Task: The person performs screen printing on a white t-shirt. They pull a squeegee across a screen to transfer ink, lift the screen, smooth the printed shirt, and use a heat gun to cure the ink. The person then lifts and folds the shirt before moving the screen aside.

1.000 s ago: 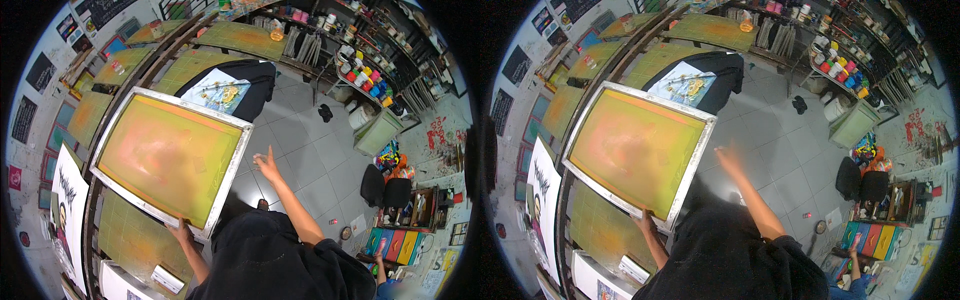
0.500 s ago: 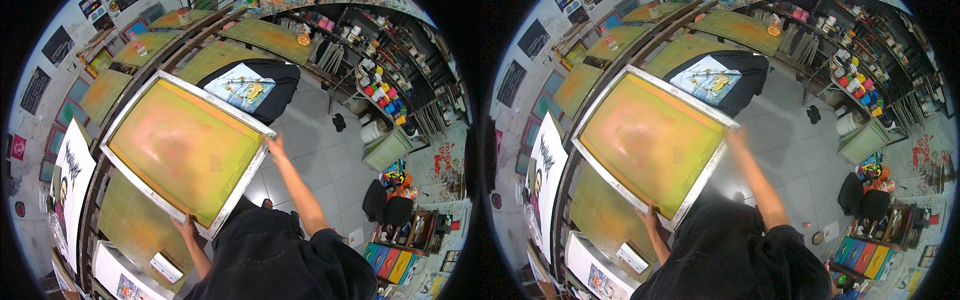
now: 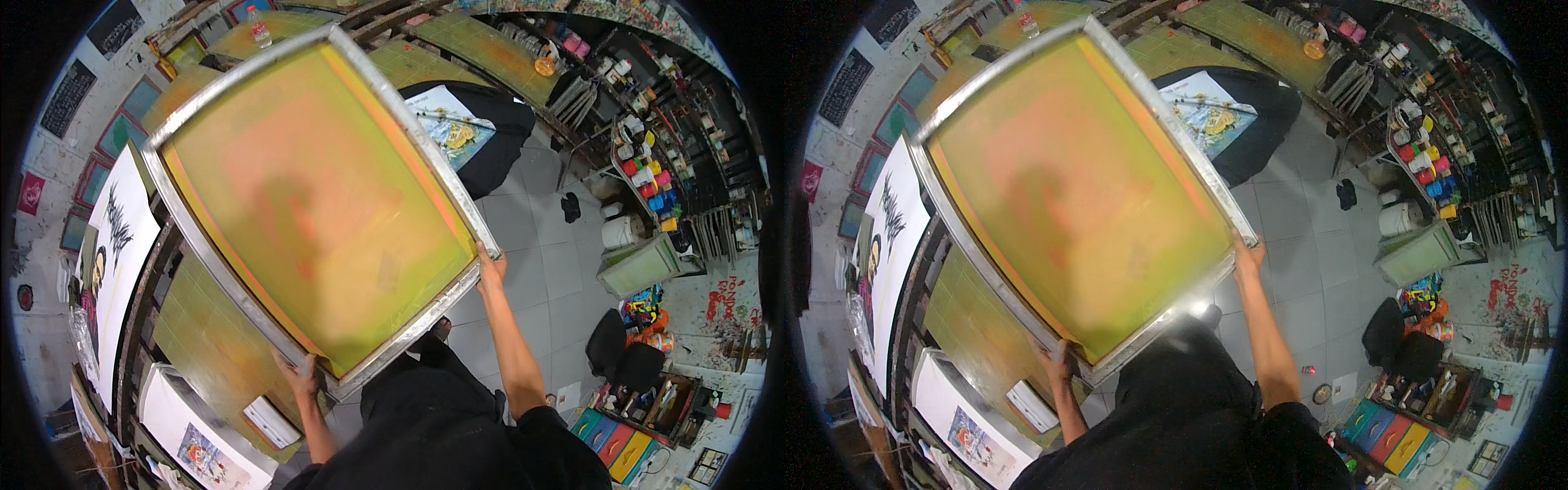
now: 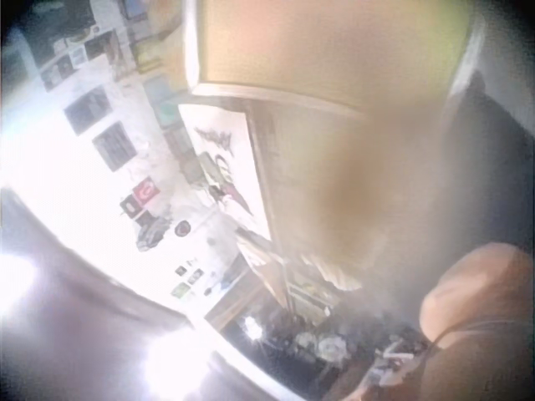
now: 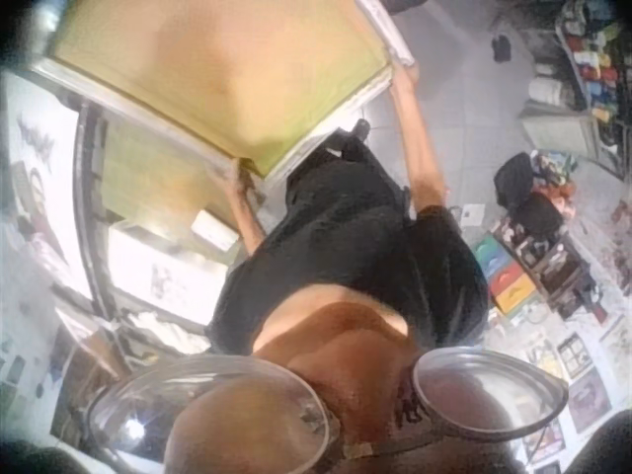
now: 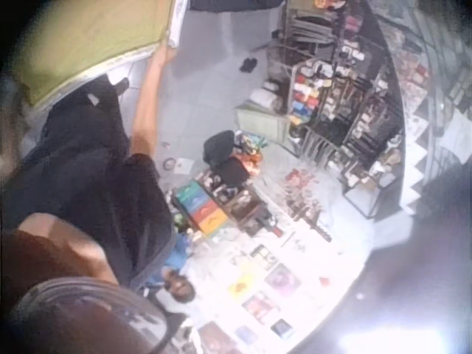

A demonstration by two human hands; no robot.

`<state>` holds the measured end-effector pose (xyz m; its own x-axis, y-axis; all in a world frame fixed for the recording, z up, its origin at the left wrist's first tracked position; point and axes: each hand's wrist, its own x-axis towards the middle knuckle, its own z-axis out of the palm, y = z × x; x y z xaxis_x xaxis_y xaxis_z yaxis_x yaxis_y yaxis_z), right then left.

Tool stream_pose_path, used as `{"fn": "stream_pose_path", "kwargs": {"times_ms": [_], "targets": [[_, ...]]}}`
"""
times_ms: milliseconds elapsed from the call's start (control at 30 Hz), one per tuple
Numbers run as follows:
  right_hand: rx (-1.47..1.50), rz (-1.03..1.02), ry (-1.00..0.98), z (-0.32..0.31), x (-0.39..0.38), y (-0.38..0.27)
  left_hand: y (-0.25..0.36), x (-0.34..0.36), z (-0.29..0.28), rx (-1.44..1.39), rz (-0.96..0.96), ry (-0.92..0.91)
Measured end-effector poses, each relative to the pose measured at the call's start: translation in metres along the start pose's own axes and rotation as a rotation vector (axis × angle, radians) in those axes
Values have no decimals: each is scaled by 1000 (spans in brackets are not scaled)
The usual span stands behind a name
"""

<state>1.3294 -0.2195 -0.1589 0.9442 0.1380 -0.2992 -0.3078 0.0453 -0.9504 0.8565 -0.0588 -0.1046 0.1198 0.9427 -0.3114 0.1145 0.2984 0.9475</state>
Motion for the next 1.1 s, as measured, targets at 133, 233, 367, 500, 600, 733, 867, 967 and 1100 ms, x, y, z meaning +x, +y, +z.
{"fn": "stream_pose_path", "kwargs": {"times_ms": [133,233,367,500,600,733,867,967,1100], "targets": [[166,40,29,-26,-23,-11,-17,14,-22,139,268,-16],[301,9,-8,-67,-36,-27,18,-11,6,9,257,-111],[427,-28,60,-152,-48,-48,42,-49,58,84,323,-226],[505,3,196,-252,-50,-47,33,-88,113,85,463,-380],[545,-43,289,-318,-65,-41,30,-112,161,53,480,-488],[626,-52,490,-403,-81,-21,64,-164,232,176,503,-740],[666,-40,670,-462,-99,-7,100,-228,298,187,517,-879],[716,-8,735,-506,-109,8,105,-257,333,172,468,-954],[759,-126,727,-545,-124,19,94,-265,371,261,458,-1093]]}}
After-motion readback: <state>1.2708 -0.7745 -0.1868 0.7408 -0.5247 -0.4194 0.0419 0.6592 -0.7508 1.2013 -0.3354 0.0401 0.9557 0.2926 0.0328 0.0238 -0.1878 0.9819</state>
